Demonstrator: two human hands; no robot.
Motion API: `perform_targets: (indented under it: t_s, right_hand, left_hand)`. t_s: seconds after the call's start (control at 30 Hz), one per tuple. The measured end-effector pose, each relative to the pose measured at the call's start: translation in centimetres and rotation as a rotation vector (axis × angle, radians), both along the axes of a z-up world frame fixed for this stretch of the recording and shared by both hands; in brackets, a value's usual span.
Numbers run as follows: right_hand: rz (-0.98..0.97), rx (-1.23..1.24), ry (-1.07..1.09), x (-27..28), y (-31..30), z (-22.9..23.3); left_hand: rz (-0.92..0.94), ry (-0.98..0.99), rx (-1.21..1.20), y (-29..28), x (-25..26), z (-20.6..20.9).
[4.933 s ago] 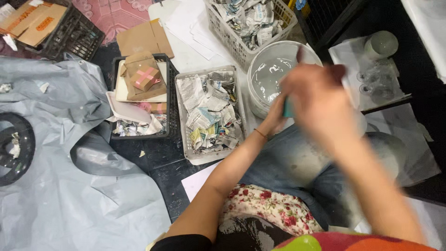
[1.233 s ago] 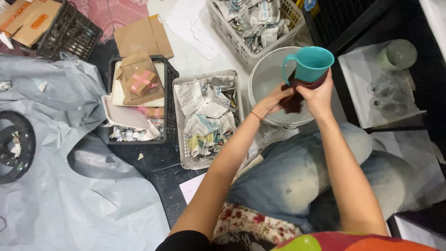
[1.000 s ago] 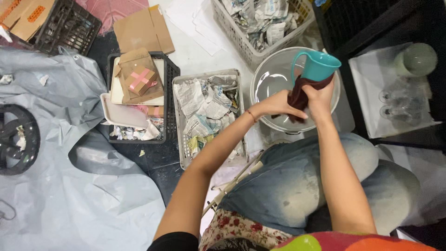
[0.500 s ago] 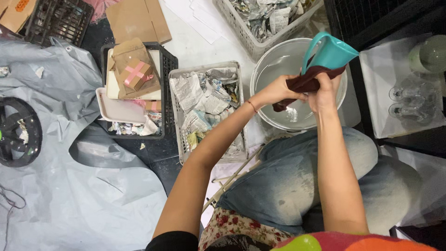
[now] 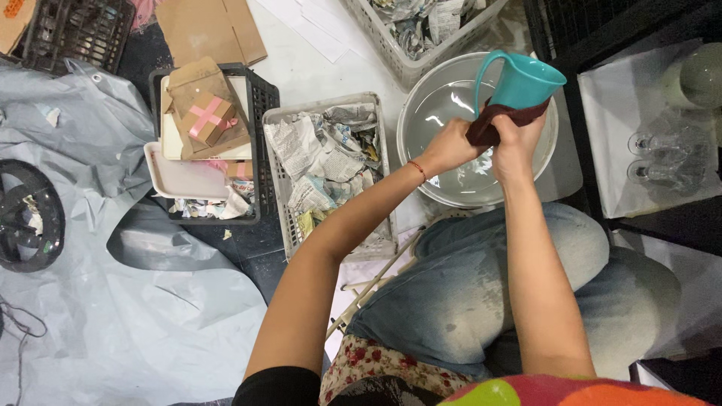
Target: The person washes and dries various cups and mugs using a cloth. They rinse items in a bucket of water, wipe them dry, and place them on a nearby shelf.
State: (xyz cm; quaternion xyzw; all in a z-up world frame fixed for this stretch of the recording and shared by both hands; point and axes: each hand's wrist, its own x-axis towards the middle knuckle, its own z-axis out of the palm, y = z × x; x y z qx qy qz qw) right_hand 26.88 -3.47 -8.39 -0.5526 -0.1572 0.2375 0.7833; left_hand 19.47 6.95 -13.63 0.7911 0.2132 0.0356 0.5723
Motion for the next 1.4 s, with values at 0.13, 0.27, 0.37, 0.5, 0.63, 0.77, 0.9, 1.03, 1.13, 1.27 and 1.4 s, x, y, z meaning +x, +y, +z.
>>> perform_targets:
  t_s: [0.13, 0.27, 0.37, 0.5, 0.63, 0.77, 0.9, 1.03, 1.13, 1.27, 1.4]
  right_hand:
    - [0.028, -0.005, -0.005, 0.4, -0.1, 0.0]
    - [0.071, -0.093, -0.037, 1.1, -0.6, -0.5]
    - [0.013, -0.157, -0.321, 1.9, -0.6, -1.2]
    - [0.009, -0.309, -0.608, 1.0, -0.5, -2.8]
    - [0.021, -0.506, -0.648, 0.4, -0.5, -2.9]
    - [-0.057, -0.437, -0.492, 0.3, -0.6, -1.6]
    - [-0.324, -0.494, -0.577, 0.0, -1.0, -0.2]
    - [-0.351, -0.221, -0.412, -1.4, -1.3, 1.1]
    - [-0.130, -0.200, -0.661, -4.2, -0.8, 1.5]
    - [0.100, -0.225, -0.593, -7.7, 0.4, 2.9]
    - [-0.018, -0.370, -0.530, -9.4, 0.8, 5.0]
  left_hand:
    - [0.011, -0.102, -0.002, 0.0, 0.3, -0.3]
    - [-0.130, -0.102, -0.066, 0.8, -0.7, -1.3]
    - [-0.207, -0.599, -0.289, 3.2, -1.7, -2.3]
    - [0.046, -0.543, -0.784, 4.7, -0.7, -3.4]
    - [0.348, -0.533, -0.504, 2.8, -0.5, -3.1]
    - [0.479, -0.467, -0.479, 1.3, -1.6, -2.4]
    - [0.616, -0.562, -0.758, 0.8, -2.2, -2.4]
    - [0.643, -0.488, -0.885, 0.0, -2.1, -1.9]
    - [0.529, -0.589, -0.766, -1.5, -1.9, -0.9]
    - [0.545, -0.482, -0.941, -3.3, -3.4, 0.9]
    - [0.616, -0.508, -0.843, -4.4, -4.2, 0.9]
